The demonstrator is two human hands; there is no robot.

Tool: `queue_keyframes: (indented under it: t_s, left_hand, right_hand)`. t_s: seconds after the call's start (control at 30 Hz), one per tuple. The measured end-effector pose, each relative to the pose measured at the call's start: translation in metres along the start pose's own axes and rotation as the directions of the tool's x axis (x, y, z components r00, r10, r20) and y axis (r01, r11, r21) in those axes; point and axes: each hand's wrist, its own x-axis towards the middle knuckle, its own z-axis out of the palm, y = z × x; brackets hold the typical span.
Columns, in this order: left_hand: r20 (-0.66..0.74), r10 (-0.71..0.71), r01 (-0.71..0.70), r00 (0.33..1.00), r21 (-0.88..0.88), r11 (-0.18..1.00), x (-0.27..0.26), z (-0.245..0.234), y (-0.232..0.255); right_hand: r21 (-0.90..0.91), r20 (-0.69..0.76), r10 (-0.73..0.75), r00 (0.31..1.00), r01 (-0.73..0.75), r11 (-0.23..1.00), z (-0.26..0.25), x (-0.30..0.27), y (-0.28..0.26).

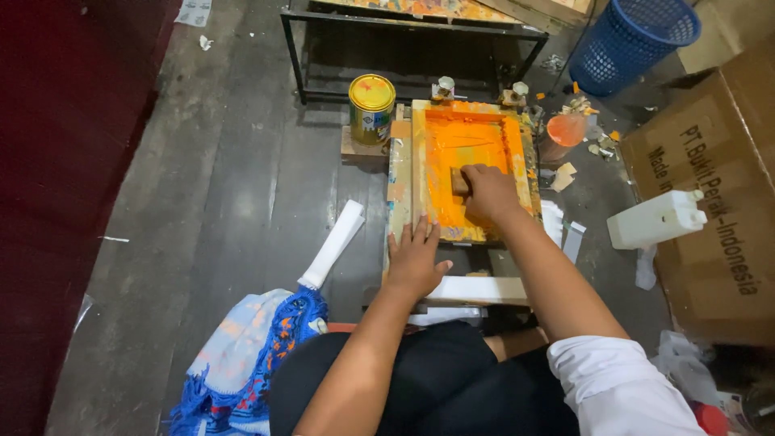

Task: The person sits cross-legged on the floor and performs screen printing. They place a white sheet of paper under a screen frame filled with orange ink, use a squeegee to pull the ink across the screen, and then lift the paper to reveal the printed design. This process is repeated multiple times.

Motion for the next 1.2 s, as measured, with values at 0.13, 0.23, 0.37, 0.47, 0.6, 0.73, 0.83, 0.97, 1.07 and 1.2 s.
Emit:
queue_keyframes:
  t_s: [0.13,0.23,0.37,0.47,0.6,0.73,0.83,0.97,1.07,1.2]
  left_hand:
    - [-0.036,0.010,-0.010,0.999,0.000,1.000,-0.006,0.002,0.001]
    - [-0.056,0.020,-0.019,0.998,0.021,1.000,-0.009,0.007,-0.002]
    - [-0.081,0.021,-0.016,0.996,0.064,0.998,-0.015,0.017,-0.005]
    - [-0.081,0.017,-0.013,0.997,0.047,0.999,-0.021,0.020,-0.003]
    - [-0.070,0.008,-0.005,0.998,0.041,0.999,-0.019,0.023,-0.008]
    - [-0.059,0.000,0.004,0.998,0.053,0.999,-0.021,0.011,0.002]
    - [-0.055,-0.001,0.003,0.998,0.032,0.999,-0.013,0.006,0.003]
    - [-0.064,0.002,-0.002,0.998,0.014,1.000,-0.001,0.002,0.000]
    - [-0.103,0.016,-0.017,0.995,-0.014,1.000,0.000,0.001,0.001]
    - [-0.154,0.051,-0.055,0.987,-0.023,0.998,-0.002,0.001,0.002]
  right_hand:
    - [0.078,0.056,-0.019,0.998,0.015,0.997,-0.033,-0.042,-0.013]
    - [0.084,0.137,-0.053,0.989,0.042,0.996,-0.052,-0.067,-0.018]
    - [0.186,0.278,-0.055,0.959,0.002,0.983,-0.067,-0.098,-0.019]
    - [0.182,0.253,-0.062,0.965,0.015,0.983,-0.052,-0.096,-0.009]
    - [0.059,0.215,-0.066,0.974,0.055,0.997,-0.052,-0.095,-0.013]
    - [0.045,0.204,-0.044,0.978,0.036,0.998,-0.067,-0.089,-0.021]
    - [0.062,0.155,-0.041,0.987,0.032,0.998,-0.053,-0.055,-0.007]
    - [0.023,-0.007,-0.018,1.000,0.019,1.000,-0.029,0.000,0.013]
    - [0.030,-0.046,-0.023,0.999,0.024,0.999,-0.011,0.023,0.015]
    - [-0.035,-0.083,-0.021,0.996,0.018,0.999,-0.009,0.006,-0.002]
